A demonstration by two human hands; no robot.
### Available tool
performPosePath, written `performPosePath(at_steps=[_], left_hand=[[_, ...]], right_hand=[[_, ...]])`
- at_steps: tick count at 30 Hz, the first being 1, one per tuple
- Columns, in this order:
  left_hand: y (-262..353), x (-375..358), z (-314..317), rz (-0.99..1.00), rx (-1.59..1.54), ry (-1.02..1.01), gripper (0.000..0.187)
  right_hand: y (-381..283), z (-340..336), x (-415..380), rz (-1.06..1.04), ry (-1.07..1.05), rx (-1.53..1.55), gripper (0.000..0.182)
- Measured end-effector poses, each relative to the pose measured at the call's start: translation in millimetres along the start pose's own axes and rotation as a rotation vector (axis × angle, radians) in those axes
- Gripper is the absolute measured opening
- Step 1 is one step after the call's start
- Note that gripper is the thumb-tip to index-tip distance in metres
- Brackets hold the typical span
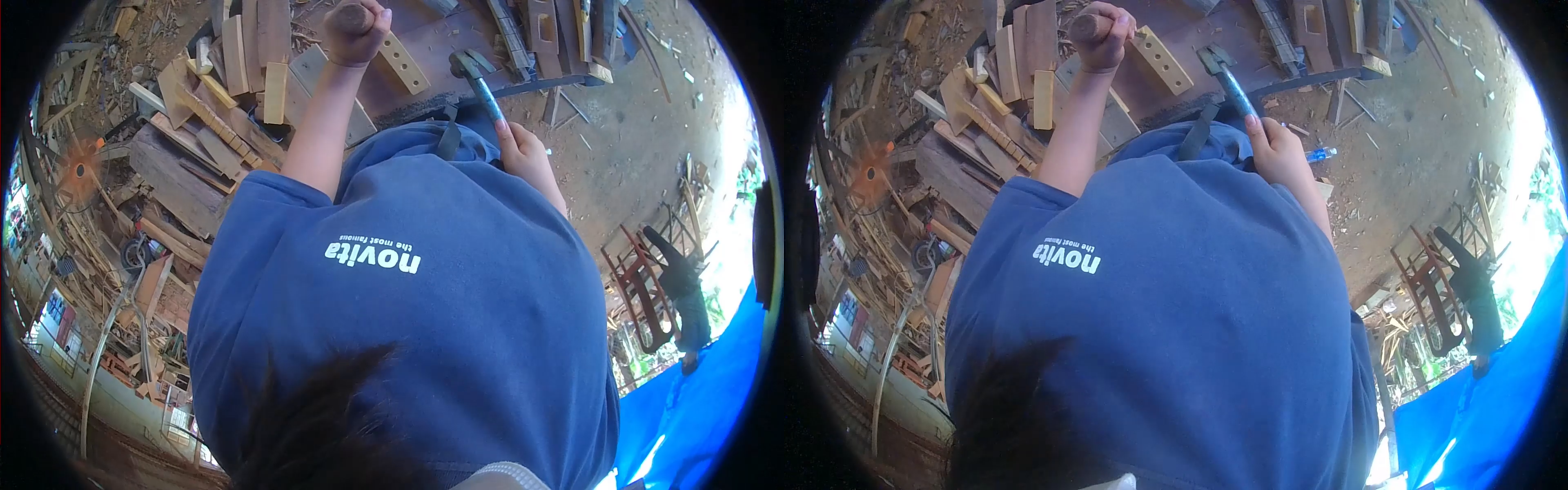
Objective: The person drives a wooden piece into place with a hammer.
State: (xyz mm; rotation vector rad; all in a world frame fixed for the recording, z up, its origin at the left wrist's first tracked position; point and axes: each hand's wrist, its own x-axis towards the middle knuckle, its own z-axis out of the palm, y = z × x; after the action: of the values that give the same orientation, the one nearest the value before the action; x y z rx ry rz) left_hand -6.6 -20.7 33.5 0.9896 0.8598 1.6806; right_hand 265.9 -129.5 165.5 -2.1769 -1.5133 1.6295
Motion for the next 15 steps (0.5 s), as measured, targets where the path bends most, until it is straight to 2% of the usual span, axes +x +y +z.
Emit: performPosePath(at_steps=[2,6,9,11,15], left_hand=[[7,7,-1,0.119,0.235,-0.121,0.009],[16,9,5,0.05,0.164,-0.135,0.007],[29,19,3,0.012,0.315,-0.212,0.007],[48,33,10,-0.208,0.281,-0.443,0.011],[60,44,17,-0.284,0.291,-0.584,0.013]], right_hand=[[-1,-1,0,0.006,-0.001,-0.004,0.052],[-3,-5,0,0.02,-0.018,-0.023,0.053],[-7,-5,-2,0.038,0.001,-0.005,0.053],[-10,-7,-3,0.046,-0.009,-0.003,0.053],[-10,-8,1,0.051,-0.047,-0.025,0.053]])
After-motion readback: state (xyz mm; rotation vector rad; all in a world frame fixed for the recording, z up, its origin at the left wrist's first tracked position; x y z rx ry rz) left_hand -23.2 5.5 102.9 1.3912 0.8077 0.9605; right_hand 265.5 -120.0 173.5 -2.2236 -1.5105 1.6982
